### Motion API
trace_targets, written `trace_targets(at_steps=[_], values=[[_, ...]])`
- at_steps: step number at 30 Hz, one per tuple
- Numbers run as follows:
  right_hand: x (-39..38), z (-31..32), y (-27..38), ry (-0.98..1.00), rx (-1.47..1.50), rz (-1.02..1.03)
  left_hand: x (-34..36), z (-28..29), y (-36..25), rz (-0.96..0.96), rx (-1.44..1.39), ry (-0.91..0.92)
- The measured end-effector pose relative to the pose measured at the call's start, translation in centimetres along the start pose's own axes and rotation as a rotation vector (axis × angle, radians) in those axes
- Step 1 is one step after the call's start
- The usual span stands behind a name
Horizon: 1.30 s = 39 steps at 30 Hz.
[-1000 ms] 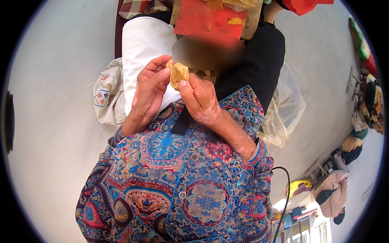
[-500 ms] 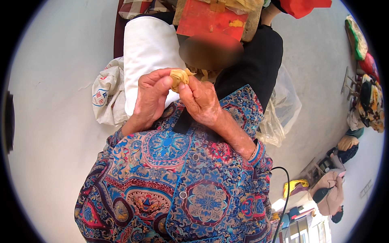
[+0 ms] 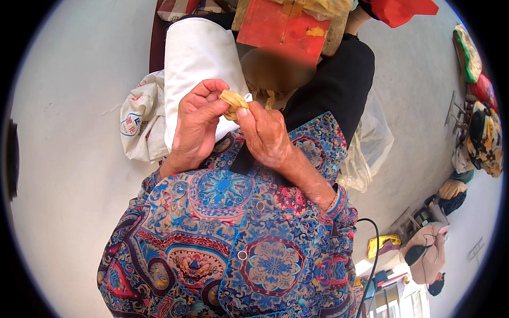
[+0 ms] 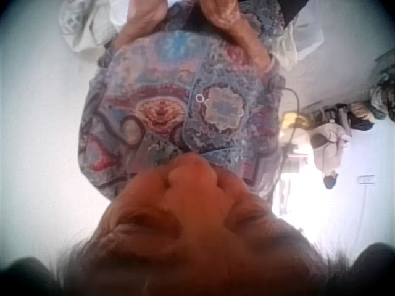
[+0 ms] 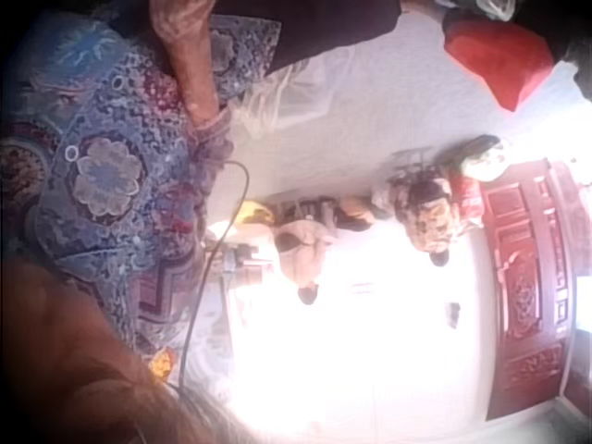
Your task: The person sits on the floor and peels thin strips from dried vegetable pieces by hand. They repeatedly pull off the outer layer and place the peeled pieces into a white bowl on their lap.
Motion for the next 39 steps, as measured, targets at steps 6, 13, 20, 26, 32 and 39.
trace_targets(at_steps=[6,13,20,26,32,39], values=[[-0.1,0.3,1.2,-0.141,-0.251,0.337,-0.1,-1.2,-0.3,0.168,-0.157,0.111],[-0.3,0.4,-0.1,-0.062,-0.344,0.195,0.9,-0.6,0.1,-0.318,0.541,0.231],[0.1,0.7,-1.5,-0.037,-0.646,0.279,0.3,0.4,1.2,0.148,0.685,0.164],[-0.2,1.0,-1.8,-0.039,-0.703,0.31,-0.3,0.7,3.1,0.349,0.226,0.073],[0.0,2.8,-1.4,0.106,-0.43,0.172,-0.9,0.2,1.3,0.346,0.347,0.193],[0.4,4.9,-1.0,0.222,-0.165,-0.017,-1.0,0.9,0.0,0.307,0.371,0.326]])
Point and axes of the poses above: each hand's wrist, its own x-axis towards the middle knuckle, its own z-axis out of the back of the hand, y = z × x, the point moved 4 cm from there along x, towards the middle knuckle, and after that the axes turned 9 degrees about -z, right-handed, at the moved point
